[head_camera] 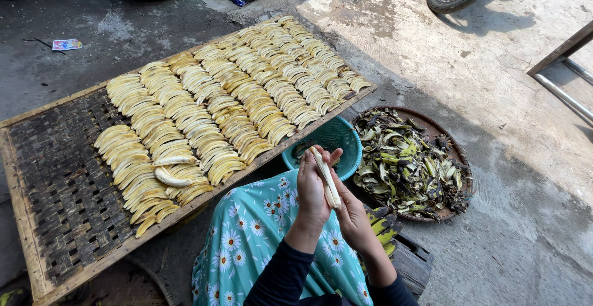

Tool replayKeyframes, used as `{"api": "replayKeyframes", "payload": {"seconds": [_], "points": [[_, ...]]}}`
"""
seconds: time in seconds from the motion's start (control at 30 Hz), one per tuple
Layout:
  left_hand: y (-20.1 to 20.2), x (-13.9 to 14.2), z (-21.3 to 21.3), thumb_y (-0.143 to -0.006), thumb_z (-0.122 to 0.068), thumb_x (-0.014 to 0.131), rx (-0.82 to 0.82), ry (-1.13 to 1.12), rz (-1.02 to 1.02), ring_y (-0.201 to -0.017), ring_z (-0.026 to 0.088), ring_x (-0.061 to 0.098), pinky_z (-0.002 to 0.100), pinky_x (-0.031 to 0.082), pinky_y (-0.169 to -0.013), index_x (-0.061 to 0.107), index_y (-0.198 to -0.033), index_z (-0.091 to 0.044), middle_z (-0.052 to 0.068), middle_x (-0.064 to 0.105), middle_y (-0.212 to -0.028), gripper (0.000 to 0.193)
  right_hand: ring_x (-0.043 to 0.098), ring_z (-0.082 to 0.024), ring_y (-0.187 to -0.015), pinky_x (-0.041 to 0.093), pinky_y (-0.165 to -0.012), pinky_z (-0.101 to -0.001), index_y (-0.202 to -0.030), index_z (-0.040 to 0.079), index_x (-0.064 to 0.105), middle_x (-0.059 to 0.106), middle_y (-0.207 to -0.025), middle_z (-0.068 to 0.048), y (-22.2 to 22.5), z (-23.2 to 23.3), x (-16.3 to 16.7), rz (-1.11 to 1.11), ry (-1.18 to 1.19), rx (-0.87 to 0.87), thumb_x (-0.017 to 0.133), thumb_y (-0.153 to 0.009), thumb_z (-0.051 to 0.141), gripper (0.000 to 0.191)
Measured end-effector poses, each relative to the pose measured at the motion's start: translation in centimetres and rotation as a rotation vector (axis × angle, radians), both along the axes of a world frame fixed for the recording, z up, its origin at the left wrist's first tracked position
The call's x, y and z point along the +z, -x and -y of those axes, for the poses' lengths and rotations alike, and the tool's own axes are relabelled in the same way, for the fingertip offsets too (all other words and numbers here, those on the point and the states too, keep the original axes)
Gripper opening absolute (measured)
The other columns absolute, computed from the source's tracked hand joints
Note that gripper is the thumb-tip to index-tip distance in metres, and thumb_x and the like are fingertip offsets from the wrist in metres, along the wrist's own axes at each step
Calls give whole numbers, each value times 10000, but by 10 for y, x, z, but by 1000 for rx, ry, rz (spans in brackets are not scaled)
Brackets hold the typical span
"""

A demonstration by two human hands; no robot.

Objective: The person sits on the ground and slices peeled bananas with a knife, then arranges the slices in rows on a woven bamboo drying tray. They take whole bananas from a pile, peel and cut them, and place the slices alongside the already arranged pieces, discarding peels onto a nearby tray.

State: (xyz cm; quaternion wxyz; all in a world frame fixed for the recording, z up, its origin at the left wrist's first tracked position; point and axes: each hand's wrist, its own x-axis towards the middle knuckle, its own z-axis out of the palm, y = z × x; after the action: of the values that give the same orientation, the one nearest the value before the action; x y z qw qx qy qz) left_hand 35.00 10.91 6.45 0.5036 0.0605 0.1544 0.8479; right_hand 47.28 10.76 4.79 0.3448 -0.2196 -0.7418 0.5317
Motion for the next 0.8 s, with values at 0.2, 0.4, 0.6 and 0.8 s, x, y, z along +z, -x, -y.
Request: {"api": "replayKeyframes", "payload": {"seconds": [0.2, 0.4, 0.6, 0.8], "points": [[2, -12, 9, -1124, -293, 369, 32, 38, -135, -1323, 243, 594, 388, 435, -1167, 579, -1122, -42, 122, 655, -1053, 327, 519, -257, -1407, 390, -1147, -345, -1583, 72, 383, 517, -1557, -147, 19, 3, 6, 32, 61, -71, 448, -1043, 89, 544], [35, -37, 12, -1025, -361, 423, -166, 53, -17, -1229, 232, 615, 386, 468, -1085, 570, -1288, -44, 114, 720, -1210, 438, 680, -287, -933, 549, -788, -406, -1530, 296, 480, 653, -1024, -95, 30, 10, 27, 737, -375, -347, 592, -987, 227, 559], [86, -100, -9, -949, -144, 692, -264, 295, -194, -868, 212, 730, 366, 645, -732, 596, -1289, -99, 111, 716, -1050, 357, 646, -310, -883, 530, -675, -451, -1562, 200, 455, 638, -1017, -110, 49, -1, 32, 695, -809, -549, 649, -955, 180, 637], [242, -134, 14, -973, -88, 599, 463, 909, -191, -654, 220, 679, 345, 606, -467, 538, -1107, -42, 119, 632, -909, 154, 651, -338, -1029, 530, -853, -434, -1618, 133, 415, 653, -1224, -169, -24, -37, 18, 530, -556, -677, 645, -1004, 131, 656]]}}
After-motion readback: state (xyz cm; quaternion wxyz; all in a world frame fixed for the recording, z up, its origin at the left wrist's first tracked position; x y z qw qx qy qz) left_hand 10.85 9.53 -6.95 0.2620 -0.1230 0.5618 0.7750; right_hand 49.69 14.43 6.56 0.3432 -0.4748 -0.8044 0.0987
